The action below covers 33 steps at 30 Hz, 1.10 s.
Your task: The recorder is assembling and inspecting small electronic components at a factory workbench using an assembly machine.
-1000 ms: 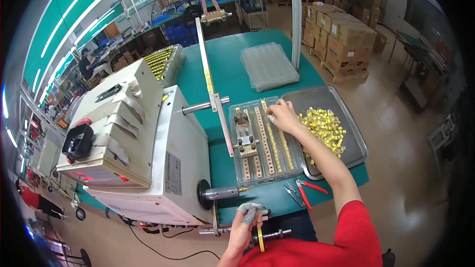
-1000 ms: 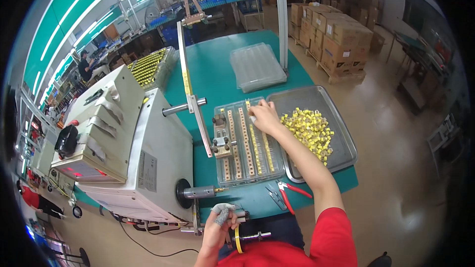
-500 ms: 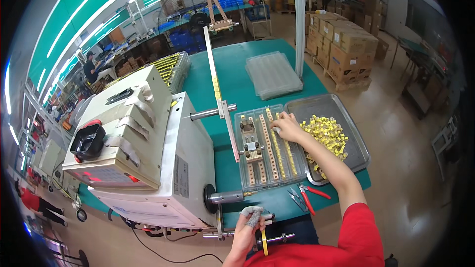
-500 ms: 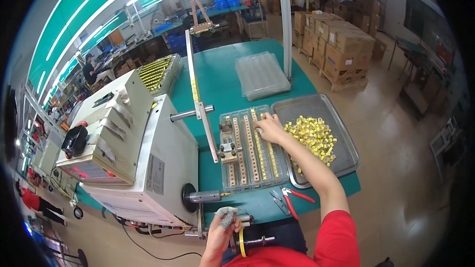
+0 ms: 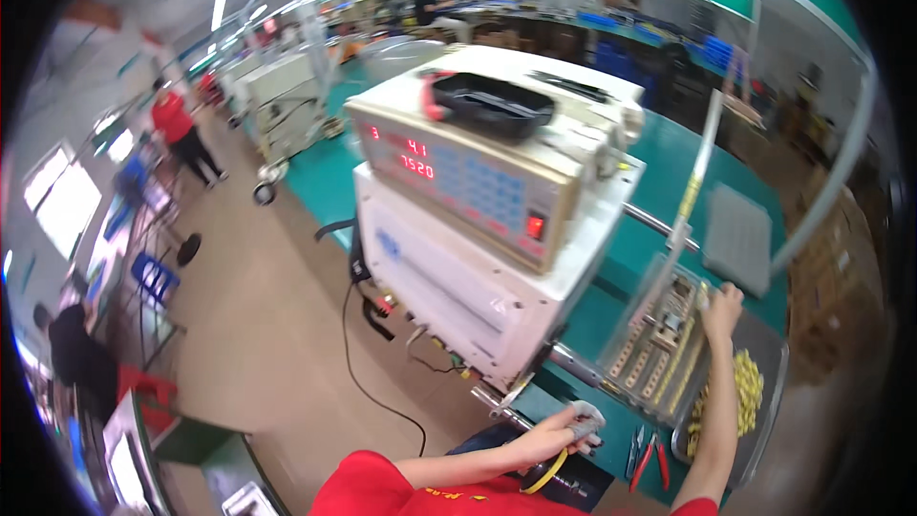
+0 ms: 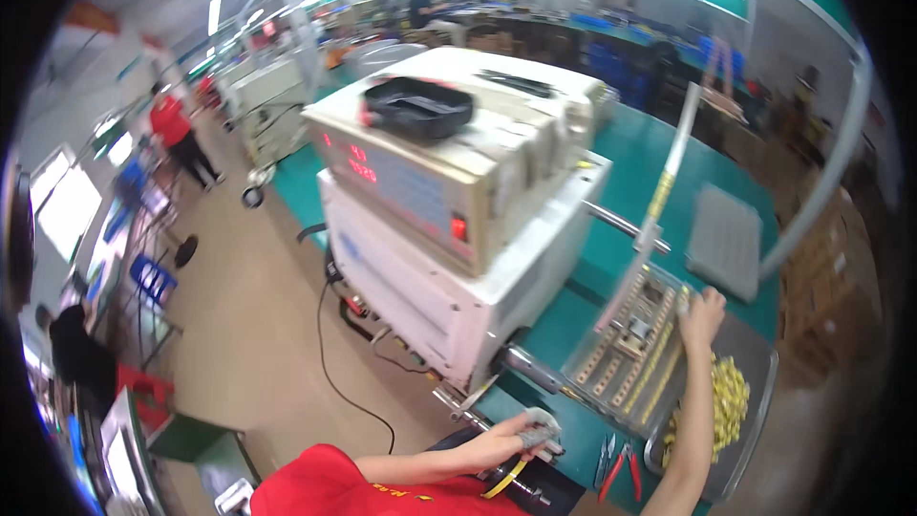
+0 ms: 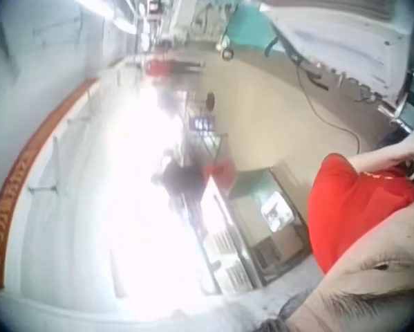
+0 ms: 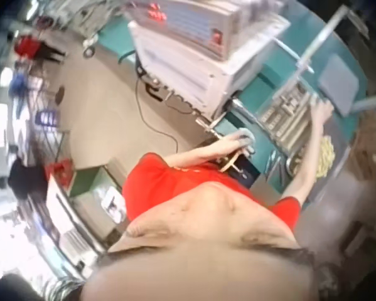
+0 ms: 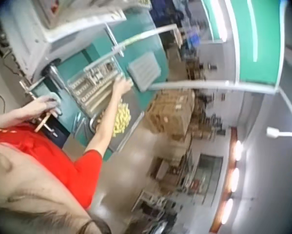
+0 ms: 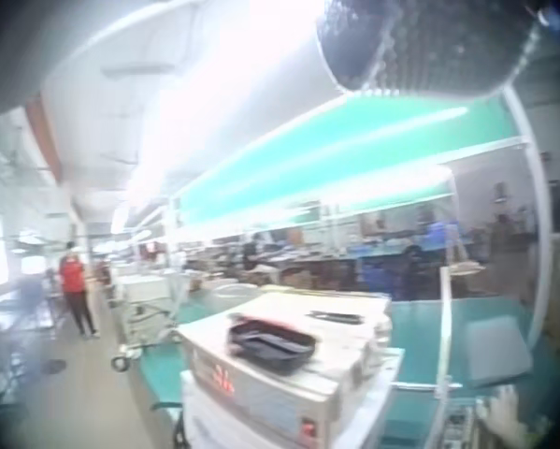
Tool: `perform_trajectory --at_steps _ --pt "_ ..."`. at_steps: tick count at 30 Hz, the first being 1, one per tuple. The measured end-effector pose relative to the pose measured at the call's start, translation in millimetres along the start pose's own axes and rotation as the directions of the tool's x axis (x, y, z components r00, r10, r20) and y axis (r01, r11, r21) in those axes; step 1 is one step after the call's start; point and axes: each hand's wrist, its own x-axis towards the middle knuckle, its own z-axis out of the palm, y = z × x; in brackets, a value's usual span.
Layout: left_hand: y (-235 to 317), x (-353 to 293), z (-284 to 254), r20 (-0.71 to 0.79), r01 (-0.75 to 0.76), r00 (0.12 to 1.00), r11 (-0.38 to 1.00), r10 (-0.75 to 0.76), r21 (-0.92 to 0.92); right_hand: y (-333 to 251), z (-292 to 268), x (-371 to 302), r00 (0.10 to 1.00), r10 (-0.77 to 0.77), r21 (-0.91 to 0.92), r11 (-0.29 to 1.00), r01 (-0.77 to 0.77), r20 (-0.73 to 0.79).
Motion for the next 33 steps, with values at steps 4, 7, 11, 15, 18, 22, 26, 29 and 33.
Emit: perform_trajectory --at_steps 4,7,11,15,18,22,26,29,33 --pt "-15 -3 -1 -0.043 -0.032 0.999 0.998 0.029 -0.058 -2 13 -4 0.998 -0.007 0.018 1.0 0.006 0.055" --pt "-12 -6 5 -0.024 -0.019 1.0 0.997 0.017 -0.075 7 13 -10 1.0 0.013 0.062 0.998 -0.014 0.013" --pt "-10 -2 6 0.009 0.037 0.999 0.998 -0.037 -0.045 16 -14 -9 0.996 0.079 0.107 0.992 -0.074 -0.041" --pt "9 2 0 0.181 0.103 0.981 0.978 -0.069 -0.184 8 -61 -21 0.983 0.115 0.132 0.987 -0.096 -0.143" --pt "17 8 0 0.364 0.188 0.93 0.914 -0.048 -0.36 -30 -107 -58 0.968 0.221 0.46 0.876 -0.144 -0.117" --pt "17 21 8 0.457 0.322 0.882 0.854 -0.114 -0.408 -76 -133 -125 0.964 0.098 0.884 0.383 -0.267 0.249" --pt "9 25 14 0.429 0.397 0.879 0.818 -0.209 -0.416 -113 -163 -158 0.843 -0.009 0.84 0.09 -0.535 0.538" --pt "8 22 18 0.416 0.415 0.876 0.819 -0.243 -0.397 -118 -169 -169 0.847 -0.103 0.851 0.14 -0.507 0.522" --pt "6 22 17 0.462 0.422 0.851 0.85 -0.251 -0.315 -119 -173 -174 0.833 -0.167 0.849 0.147 -0.508 0.528"
